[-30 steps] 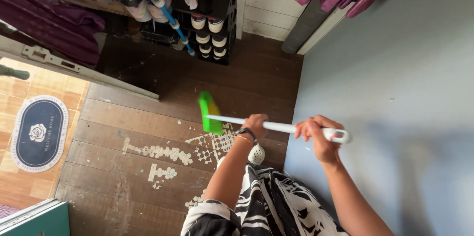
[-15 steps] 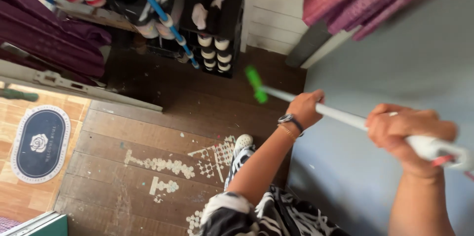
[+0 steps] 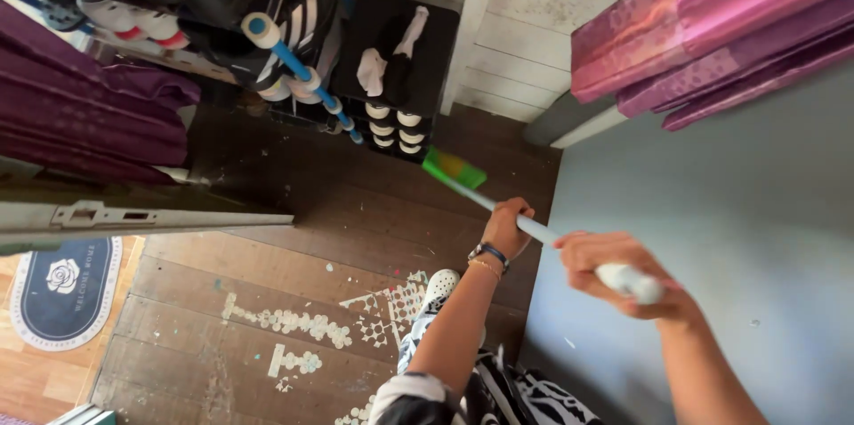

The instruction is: The person picks up a soccer ball and a cardboard box and places them into a basket before sweeping the floor with a broom.

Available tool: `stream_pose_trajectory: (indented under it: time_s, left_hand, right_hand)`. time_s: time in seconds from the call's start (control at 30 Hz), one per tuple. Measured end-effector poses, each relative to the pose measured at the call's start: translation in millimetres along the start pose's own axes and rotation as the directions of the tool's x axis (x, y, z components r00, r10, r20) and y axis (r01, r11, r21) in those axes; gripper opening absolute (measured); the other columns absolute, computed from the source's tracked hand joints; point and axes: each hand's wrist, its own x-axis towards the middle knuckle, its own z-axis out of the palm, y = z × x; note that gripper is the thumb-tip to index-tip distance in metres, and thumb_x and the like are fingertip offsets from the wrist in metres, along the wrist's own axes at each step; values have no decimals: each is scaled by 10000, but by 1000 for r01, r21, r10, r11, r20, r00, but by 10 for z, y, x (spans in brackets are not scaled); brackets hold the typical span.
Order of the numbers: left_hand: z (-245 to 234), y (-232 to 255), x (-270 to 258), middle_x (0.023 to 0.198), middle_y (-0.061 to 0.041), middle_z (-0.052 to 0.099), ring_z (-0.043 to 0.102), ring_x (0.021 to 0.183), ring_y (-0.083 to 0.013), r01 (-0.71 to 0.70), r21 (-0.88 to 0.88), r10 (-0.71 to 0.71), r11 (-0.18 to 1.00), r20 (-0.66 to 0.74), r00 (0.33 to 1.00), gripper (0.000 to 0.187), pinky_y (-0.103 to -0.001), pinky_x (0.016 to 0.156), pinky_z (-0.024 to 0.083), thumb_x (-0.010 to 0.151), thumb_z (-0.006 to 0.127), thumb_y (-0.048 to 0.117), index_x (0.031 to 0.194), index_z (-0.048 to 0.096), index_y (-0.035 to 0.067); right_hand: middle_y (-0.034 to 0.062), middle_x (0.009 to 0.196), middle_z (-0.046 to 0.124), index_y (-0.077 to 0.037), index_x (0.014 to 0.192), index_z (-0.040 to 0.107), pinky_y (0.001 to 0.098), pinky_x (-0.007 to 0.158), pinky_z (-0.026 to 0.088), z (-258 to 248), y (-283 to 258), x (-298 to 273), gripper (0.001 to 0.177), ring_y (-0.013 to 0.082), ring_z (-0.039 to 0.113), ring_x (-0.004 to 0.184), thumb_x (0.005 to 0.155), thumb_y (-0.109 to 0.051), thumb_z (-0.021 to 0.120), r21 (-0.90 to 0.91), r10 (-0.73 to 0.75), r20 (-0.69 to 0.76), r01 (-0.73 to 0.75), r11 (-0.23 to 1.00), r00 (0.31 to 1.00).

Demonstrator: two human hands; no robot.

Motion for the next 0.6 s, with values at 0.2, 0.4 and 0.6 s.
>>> stream_pose_trajectory:
  time_s: [0.2, 0.4, 0.6]
  left_hand:
    - [10, 840, 183, 852, -128, 696, 649, 889, -379, -56, 90, 47, 994, 105, 993, 239, -491, 820, 507, 723, 707, 57, 943, 635, 115]
    - [220, 939, 771, 847, -129, 701, 668, 886, -364, -138, 59, 127, 989, 158, 979, 195, -487, 778, 515, 787, 690, 101, 973, 650, 143]
    - [220, 238, 828, 942, -186, 704, 666, 941, -396, -8, -29, 12, 1000, 134, 991, 63, -480, 778, 535, 907, 679, 167, 947, 664, 121]
  right_hand:
    - [38, 641, 473, -35, 682, 466, 402, 718, 491, -646, -108, -360, 271, 198, 443, 598, 863, -132, 642, 136, -25, -288, 67, 988, 957]
    - [26, 650, 536, -42, 741, 548, 393, 699, 519, -626, -184, -233, 197, 169, 509, 557, 856, -95, 698, -91, -90, -377, 60, 994, 922]
    - [91, 720, 644, 17, 778, 592, 388, 719, 538, -218, 262, 28, 134, 224, 635, 641, 794, 17, 725, -351, -26, -213, -51, 935, 977]
